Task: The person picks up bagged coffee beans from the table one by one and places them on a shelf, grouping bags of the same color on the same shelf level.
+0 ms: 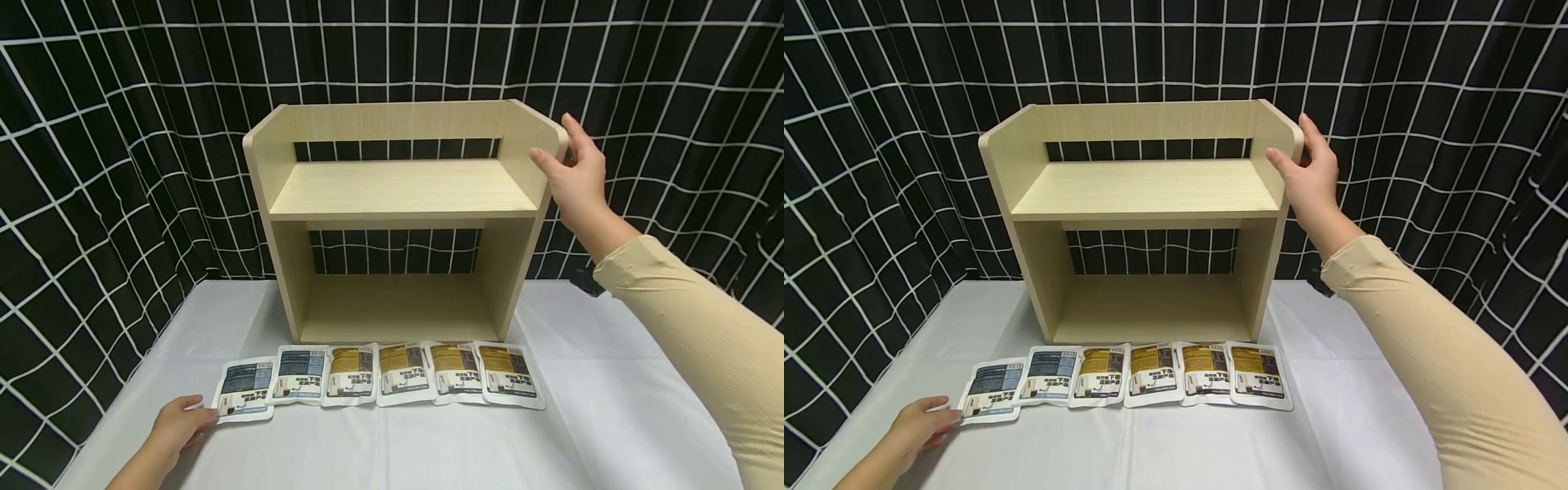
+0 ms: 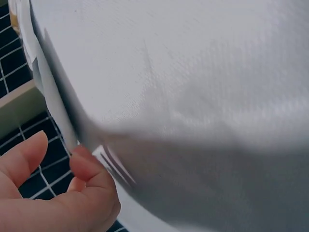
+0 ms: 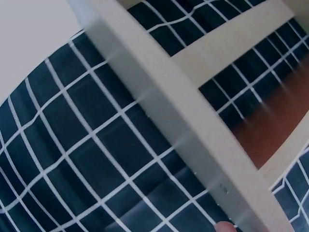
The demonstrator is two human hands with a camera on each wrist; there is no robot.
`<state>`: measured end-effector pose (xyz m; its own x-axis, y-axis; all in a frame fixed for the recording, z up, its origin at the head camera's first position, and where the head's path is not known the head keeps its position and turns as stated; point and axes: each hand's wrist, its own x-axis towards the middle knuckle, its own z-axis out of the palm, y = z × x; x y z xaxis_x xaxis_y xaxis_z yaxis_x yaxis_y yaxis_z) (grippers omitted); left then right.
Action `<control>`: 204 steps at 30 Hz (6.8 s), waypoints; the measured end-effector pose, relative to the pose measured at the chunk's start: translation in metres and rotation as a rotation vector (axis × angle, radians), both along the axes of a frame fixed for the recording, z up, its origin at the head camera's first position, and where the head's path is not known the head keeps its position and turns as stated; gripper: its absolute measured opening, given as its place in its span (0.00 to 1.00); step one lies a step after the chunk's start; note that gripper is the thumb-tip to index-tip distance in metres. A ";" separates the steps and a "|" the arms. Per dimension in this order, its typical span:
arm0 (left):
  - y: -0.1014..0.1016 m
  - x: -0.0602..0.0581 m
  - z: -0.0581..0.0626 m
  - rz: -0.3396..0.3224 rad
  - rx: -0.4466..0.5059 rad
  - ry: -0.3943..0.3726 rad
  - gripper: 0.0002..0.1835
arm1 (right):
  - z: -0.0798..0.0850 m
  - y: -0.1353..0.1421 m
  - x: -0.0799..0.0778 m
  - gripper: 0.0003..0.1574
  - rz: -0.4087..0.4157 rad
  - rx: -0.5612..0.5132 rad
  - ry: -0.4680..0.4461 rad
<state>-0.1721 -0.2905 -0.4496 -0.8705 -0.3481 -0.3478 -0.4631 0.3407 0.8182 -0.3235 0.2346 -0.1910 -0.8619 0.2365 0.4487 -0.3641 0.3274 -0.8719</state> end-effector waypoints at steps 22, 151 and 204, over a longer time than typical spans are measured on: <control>0.000 -0.006 0.003 0.102 0.330 -0.031 0.26 | -0.002 -0.002 -0.008 0.38 0.040 -0.209 0.042; 0.059 0.023 0.100 -0.030 1.003 0.435 0.17 | -0.008 -0.007 -0.008 0.36 -0.092 -0.065 0.098; 0.098 0.009 0.153 -0.142 0.987 0.563 0.20 | -0.009 -0.009 -0.009 0.35 -0.099 -0.061 0.106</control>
<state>-0.1626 -0.1926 -0.2971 -0.9990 -0.0257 0.0366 0.0446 -0.5458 0.8367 -0.3323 0.2253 -0.1996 -0.7813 0.3475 0.5184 -0.4240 0.3141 -0.8495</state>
